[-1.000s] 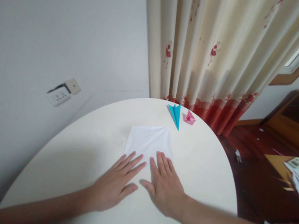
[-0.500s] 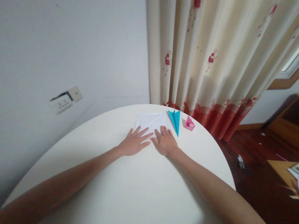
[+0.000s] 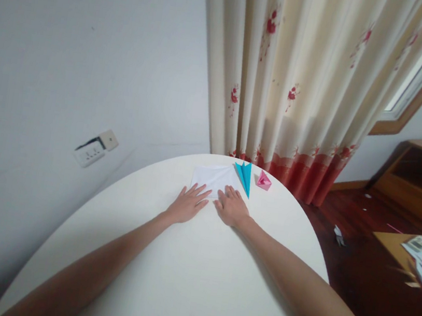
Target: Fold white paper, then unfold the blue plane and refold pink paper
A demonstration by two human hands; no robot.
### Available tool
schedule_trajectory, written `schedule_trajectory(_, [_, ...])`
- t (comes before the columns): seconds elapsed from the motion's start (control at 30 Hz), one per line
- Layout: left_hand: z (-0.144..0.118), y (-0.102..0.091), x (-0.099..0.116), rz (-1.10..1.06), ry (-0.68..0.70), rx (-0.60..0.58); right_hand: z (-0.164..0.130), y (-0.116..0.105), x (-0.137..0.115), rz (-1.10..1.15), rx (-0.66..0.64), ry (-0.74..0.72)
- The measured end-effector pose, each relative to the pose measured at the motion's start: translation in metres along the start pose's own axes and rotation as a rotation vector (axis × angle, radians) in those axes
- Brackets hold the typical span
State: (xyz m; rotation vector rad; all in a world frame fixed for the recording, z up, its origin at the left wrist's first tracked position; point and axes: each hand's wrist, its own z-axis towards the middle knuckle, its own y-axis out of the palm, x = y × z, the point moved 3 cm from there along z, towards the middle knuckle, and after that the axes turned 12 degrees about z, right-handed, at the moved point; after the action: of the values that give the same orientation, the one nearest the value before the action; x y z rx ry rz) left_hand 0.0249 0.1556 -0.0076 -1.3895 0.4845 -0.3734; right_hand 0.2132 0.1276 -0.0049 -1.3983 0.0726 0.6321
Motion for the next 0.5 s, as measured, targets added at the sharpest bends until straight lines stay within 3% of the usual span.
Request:
schedule_trajectory(0.3, [0.001,0.001,-0.001,-0.005,-0.002,-0.018,0.000,0.000,-0.002,0.023,0.020,-0.020])
schedule_trajectory(0.4, [0.001,0.002,-0.002,-0.003,-0.006,-0.014,0.001,-0.008,0.001,0.020,0.102,0.000])
schedule_trajectory(0.5, [0.001,0.002,-0.003,0.001,-0.013,-0.010,0.001,-0.020,0.012,-0.022,0.233,0.148])
